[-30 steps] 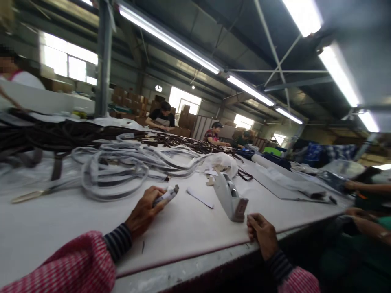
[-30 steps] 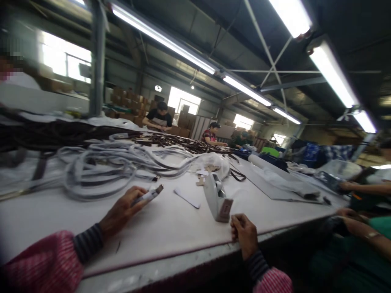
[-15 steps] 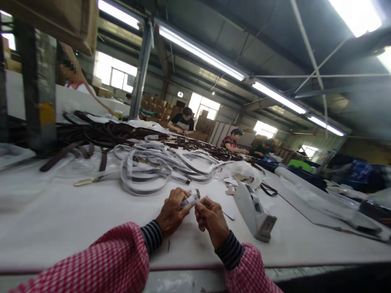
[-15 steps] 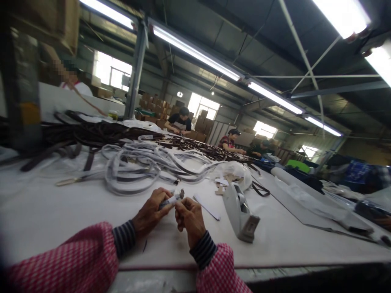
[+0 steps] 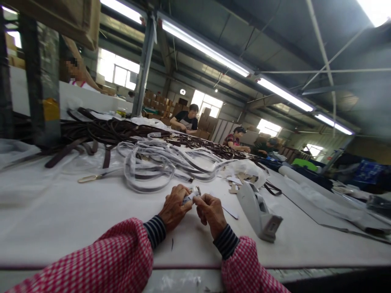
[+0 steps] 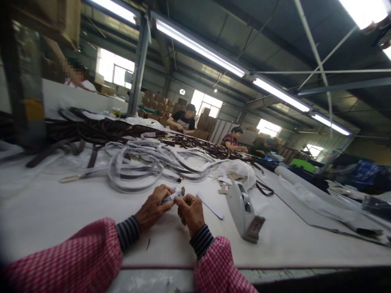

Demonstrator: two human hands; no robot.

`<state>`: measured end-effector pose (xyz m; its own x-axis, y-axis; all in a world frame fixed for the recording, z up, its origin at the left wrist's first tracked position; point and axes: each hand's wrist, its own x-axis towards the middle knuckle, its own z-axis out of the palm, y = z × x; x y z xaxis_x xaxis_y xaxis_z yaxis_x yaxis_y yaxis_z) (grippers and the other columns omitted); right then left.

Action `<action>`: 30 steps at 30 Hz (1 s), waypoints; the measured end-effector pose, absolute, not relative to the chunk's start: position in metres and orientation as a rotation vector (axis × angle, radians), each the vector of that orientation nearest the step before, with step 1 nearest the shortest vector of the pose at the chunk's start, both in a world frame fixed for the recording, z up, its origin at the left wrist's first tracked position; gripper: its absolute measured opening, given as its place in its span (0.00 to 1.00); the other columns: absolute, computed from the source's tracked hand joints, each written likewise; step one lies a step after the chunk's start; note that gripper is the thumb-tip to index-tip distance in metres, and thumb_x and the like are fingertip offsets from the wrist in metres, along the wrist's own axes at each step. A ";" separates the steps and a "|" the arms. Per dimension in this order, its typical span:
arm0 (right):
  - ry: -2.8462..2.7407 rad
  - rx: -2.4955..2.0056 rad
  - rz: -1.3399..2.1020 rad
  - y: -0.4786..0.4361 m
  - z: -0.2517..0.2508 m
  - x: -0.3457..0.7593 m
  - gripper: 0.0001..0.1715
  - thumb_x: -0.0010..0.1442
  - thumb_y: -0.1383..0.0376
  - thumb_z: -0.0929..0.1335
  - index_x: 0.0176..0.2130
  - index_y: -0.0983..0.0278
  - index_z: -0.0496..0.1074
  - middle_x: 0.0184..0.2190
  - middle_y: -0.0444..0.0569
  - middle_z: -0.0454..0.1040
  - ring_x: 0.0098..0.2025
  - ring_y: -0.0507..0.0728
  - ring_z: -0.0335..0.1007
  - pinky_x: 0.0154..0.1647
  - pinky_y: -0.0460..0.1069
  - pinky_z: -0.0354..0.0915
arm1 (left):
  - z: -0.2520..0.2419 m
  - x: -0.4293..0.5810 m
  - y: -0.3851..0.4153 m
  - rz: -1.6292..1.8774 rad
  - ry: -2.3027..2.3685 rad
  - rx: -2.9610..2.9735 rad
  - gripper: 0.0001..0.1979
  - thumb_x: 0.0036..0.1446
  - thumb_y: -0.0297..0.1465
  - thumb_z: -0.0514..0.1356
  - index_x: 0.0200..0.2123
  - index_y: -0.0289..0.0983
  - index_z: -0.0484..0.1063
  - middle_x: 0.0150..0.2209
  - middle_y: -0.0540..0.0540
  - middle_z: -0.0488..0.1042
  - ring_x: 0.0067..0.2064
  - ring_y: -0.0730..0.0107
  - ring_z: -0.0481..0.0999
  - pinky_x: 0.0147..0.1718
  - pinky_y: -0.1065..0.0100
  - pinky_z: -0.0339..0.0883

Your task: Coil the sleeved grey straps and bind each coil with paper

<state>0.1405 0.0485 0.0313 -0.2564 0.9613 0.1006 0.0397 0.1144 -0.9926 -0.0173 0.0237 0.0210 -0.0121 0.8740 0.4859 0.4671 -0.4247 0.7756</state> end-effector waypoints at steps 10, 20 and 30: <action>-1.493 -0.872 1.357 0.064 0.017 0.129 0.30 0.53 0.42 0.73 0.26 0.65 0.67 0.14 0.38 0.64 0.12 0.45 0.52 0.10 0.41 0.50 | 0.036 -0.031 0.025 1.373 1.297 1.688 0.13 0.53 0.41 0.57 0.25 0.38 0.69 0.37 0.46 0.72 0.38 0.61 0.72 0.40 0.63 0.66; -1.747 -0.825 0.779 0.069 0.015 0.136 0.14 0.61 0.55 0.71 0.33 0.63 0.74 0.26 0.44 0.71 0.26 0.52 0.65 0.24 0.46 0.64 | 0.033 -0.040 0.031 1.340 1.257 1.587 0.17 0.56 0.45 0.55 0.30 0.37 0.70 0.29 0.50 0.69 0.30 0.66 0.67 0.31 0.65 0.63; -2.249 -0.691 -0.338 0.052 0.020 0.145 0.22 0.67 0.71 0.63 0.58 0.58 0.70 0.41 0.52 0.72 0.44 0.62 0.65 0.37 0.52 0.65 | 0.029 -0.029 0.020 1.209 1.289 2.138 0.09 0.61 0.36 0.57 0.32 0.38 0.71 0.36 0.47 0.71 0.40 0.61 0.72 0.43 0.60 0.66</action>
<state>0.1452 0.0516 0.0196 -0.5764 0.3753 0.7259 0.5723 0.8195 0.0307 -0.0294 0.0201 0.0287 0.2153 0.8493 0.4821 0.5357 -0.5155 0.6688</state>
